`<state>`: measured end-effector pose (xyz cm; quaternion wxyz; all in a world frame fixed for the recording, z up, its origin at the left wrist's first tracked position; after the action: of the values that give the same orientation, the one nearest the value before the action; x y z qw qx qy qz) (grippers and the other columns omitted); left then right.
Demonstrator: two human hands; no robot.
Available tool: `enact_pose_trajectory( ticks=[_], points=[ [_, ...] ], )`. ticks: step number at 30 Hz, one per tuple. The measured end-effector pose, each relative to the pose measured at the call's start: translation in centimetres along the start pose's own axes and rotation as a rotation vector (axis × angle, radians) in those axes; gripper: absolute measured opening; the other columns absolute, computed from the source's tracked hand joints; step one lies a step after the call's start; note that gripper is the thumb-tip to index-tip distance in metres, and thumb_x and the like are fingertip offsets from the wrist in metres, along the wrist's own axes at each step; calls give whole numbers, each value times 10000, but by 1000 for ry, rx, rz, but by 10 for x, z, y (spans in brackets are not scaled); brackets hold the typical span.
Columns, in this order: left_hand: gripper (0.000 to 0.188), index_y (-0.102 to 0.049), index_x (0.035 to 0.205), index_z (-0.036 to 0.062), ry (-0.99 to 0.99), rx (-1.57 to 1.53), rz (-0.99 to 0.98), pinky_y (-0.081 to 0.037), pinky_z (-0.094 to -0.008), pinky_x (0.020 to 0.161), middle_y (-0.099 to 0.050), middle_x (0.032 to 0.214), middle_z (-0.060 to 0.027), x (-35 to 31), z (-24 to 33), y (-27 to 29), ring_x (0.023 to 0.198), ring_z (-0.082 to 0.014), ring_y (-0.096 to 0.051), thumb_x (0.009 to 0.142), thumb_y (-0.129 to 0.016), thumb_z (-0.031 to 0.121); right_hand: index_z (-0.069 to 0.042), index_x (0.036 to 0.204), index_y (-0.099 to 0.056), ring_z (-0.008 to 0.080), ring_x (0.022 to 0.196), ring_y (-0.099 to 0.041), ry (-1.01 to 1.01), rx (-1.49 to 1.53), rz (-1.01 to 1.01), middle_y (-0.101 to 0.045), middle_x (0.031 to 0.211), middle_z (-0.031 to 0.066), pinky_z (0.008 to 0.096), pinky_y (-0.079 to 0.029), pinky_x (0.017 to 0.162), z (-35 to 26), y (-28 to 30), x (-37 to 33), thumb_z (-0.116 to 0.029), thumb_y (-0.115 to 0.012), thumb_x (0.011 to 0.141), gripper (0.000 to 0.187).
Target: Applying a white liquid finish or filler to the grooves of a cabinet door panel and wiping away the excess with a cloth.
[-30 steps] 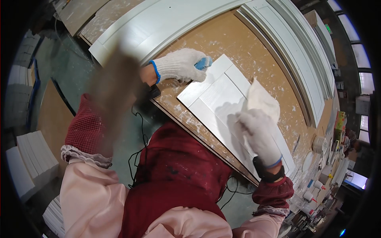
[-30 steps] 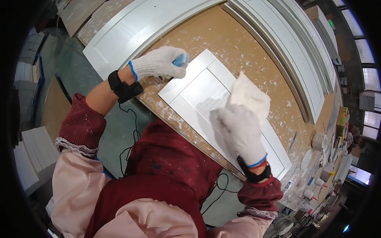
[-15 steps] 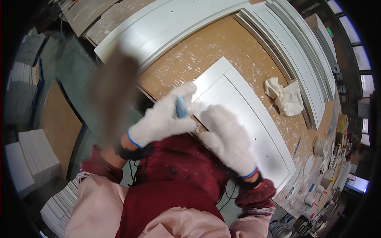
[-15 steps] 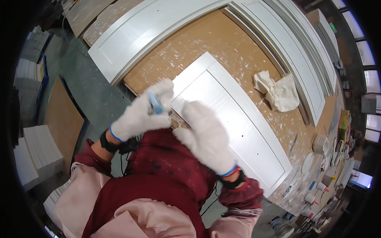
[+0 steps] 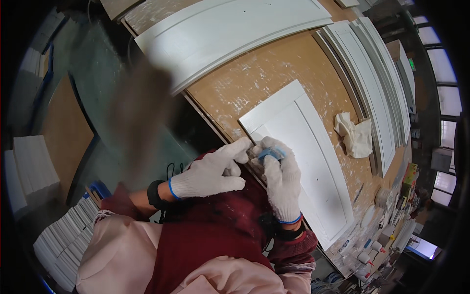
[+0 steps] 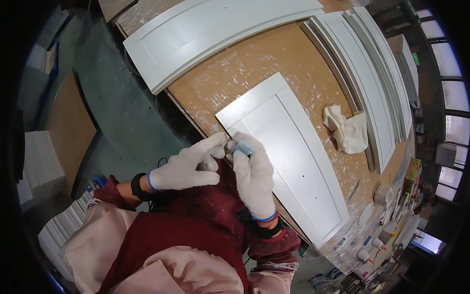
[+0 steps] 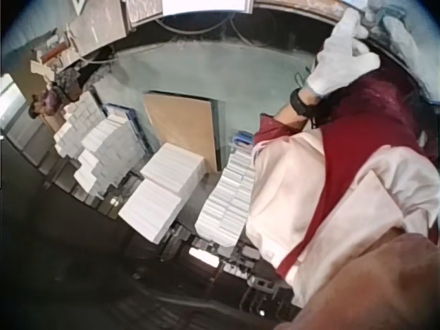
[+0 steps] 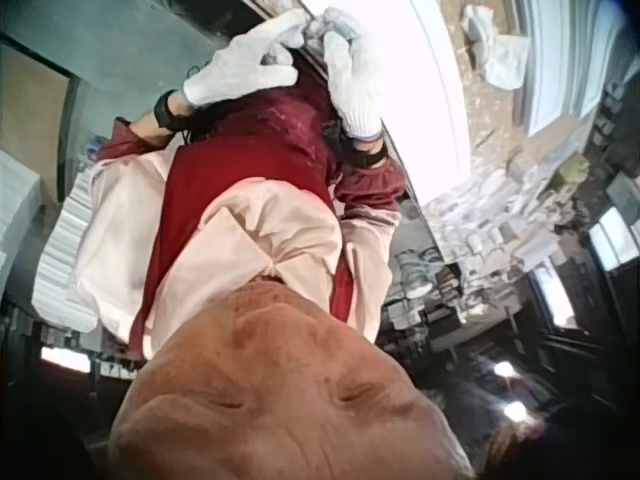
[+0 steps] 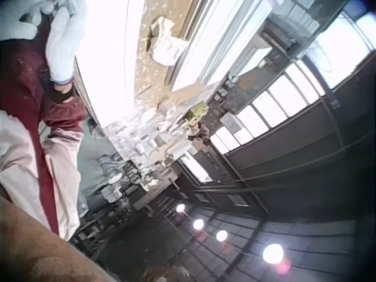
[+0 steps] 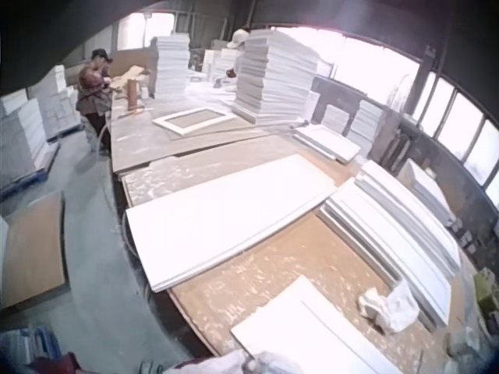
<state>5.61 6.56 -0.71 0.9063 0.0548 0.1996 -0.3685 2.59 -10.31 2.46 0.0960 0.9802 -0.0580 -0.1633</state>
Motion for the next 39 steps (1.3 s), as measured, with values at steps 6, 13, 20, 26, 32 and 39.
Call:
enact_pose_trajectory(
  ticks=[6, 13, 20, 26, 32, 39],
  points=[
    [612, -461, 1355, 69, 52, 360, -303, -508, -328, 801, -617, 1116, -135, -10, -11, 1, 909, -212, -656, 810, -628, 293, -46, 1306, -501, 357, 1004, -646, 244, -653, 14, -649, 1100, 202, 405, -506, 852, -29, -8, 32, -153, -557, 918, 405],
    [568, -507, 1316, 91, -84, 450, -255, -520, -369, 777, -635, 1068, -100, -7, -22, 5, 921, -234, -642, 816, -635, 330, -144, 1209, -570, 388, 817, -641, 340, -856, -60, -657, 938, 193, 475, -498, 706, -40, -29, 57, -269, -566, 902, 332],
    [502, -529, 1263, 120, -188, 449, -213, -540, -427, 689, -642, 1009, -113, -7, -38, 2, 874, -293, -663, 814, -604, 331, -160, 1164, -588, 365, 763, -645, 389, -973, 14, -648, 866, 162, 468, -499, 664, -31, -36, 67, -285, -572, 897, 296],
    [553, -505, 1324, 116, -94, 492, -292, -519, -393, 807, -644, 1099, -97, -7, -31, 5, 976, -269, -652, 845, -626, 365, -199, 1181, -590, 363, 741, -638, 365, -1044, 5, -638, 835, 153, 467, -496, 643, -29, -39, 70, -292, -578, 890, 306],
    [548, -509, 1324, 131, -125, 505, -275, -519, -389, 814, -643, 1097, -95, -8, -33, 4, 987, -267, -647, 846, -628, 371, -191, 1145, -612, 364, 750, -639, 359, -929, -11, -635, 823, 155, 469, -496, 645, -32, -41, 68, -272, -585, 877, 281],
    [554, -502, 1337, 124, -146, 524, -282, -520, -395, 811, -631, 1099, -88, -7, -33, 2, 981, -266, -644, 856, -619, 374, -139, 1099, -651, 357, 821, -655, 322, -781, -48, -675, 890, 166, 411, -515, 718, -40, -32, 67, -271, -598, 880, 261]
  ],
)
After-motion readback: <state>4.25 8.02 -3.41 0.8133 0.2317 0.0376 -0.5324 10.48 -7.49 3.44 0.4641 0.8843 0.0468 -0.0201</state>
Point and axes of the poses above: each hand's wrist, its own x-axis towards the middle knuckle, its own y-axis out of the back of the hand, z = x × y, the point moved 3 cm from there along x, towards the middle knuckle
